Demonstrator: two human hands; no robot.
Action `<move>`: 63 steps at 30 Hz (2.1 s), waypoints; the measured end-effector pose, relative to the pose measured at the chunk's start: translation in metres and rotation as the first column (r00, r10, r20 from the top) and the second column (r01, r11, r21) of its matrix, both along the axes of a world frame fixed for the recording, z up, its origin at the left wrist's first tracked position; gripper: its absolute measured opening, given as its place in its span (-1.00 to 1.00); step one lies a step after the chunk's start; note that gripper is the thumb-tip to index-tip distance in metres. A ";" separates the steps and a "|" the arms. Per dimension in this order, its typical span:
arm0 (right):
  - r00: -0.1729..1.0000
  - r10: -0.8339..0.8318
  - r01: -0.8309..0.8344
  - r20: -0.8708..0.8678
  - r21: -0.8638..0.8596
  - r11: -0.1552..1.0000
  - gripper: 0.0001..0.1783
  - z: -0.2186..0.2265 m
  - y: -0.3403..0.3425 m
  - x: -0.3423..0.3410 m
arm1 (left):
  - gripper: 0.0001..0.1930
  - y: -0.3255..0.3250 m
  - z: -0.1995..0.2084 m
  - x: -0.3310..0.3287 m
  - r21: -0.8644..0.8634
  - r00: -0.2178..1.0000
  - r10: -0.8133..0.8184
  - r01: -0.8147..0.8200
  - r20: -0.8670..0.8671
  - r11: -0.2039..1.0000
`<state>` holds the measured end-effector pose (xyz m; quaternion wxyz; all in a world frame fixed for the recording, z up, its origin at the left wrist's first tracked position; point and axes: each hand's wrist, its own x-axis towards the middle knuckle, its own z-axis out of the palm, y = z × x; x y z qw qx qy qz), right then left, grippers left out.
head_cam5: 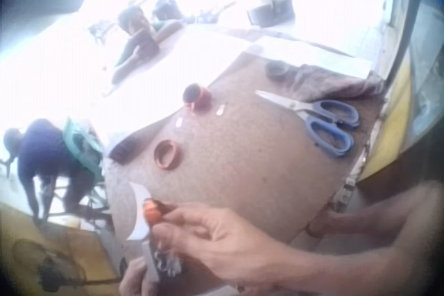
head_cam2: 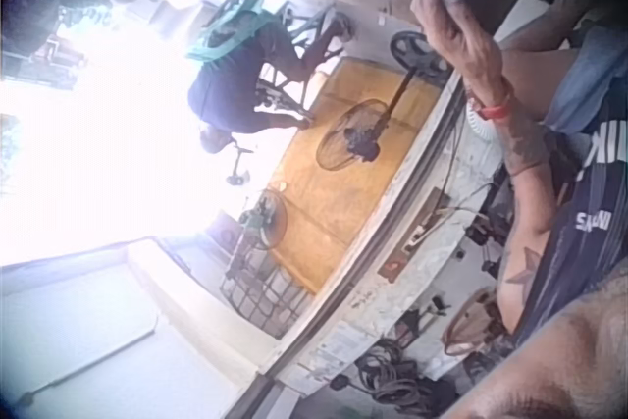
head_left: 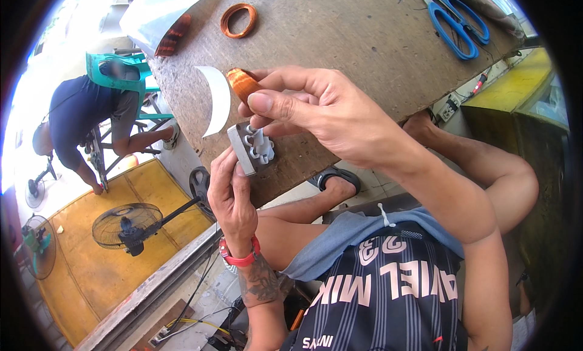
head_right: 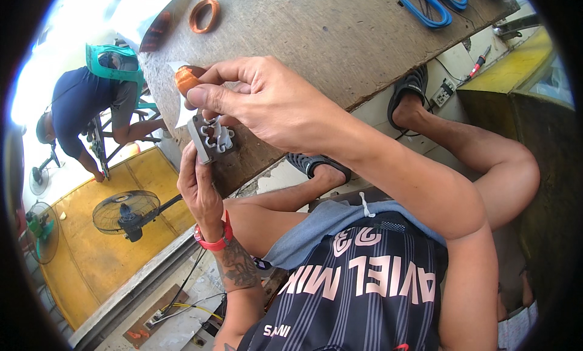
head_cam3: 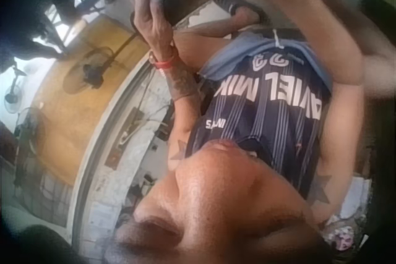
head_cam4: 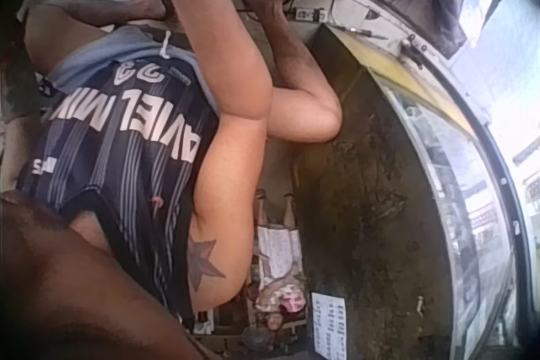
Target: The person cuts strips of white and orange tape using scissors and wraps them around a small metal electrical component. They also cut a larger white sheet into smaller pieces. The task involves precise cutting and wrapping of materials around the component.
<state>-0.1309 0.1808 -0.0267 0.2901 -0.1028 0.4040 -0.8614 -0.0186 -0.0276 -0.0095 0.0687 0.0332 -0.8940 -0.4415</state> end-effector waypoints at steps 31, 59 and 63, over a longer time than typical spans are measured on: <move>0.991 0.105 -0.105 0.077 -0.004 0.995 -0.50 0.003 -0.003 0.001 | -0.75 0.001 0.002 0.000 0.044 0.993 0.090 -0.093 0.071 0.995; 0.978 0.186 -0.179 0.099 -0.074 0.981 -0.44 0.000 -0.004 -0.002 | -0.81 -0.008 0.016 -0.021 0.041 0.988 0.049 -0.056 0.146 0.998; 0.979 0.184 -0.179 0.086 -0.066 0.982 -0.45 0.000 -0.004 -0.002 | -0.82 -0.009 0.021 -0.023 -0.004 0.977 0.063 -0.064 0.204 0.998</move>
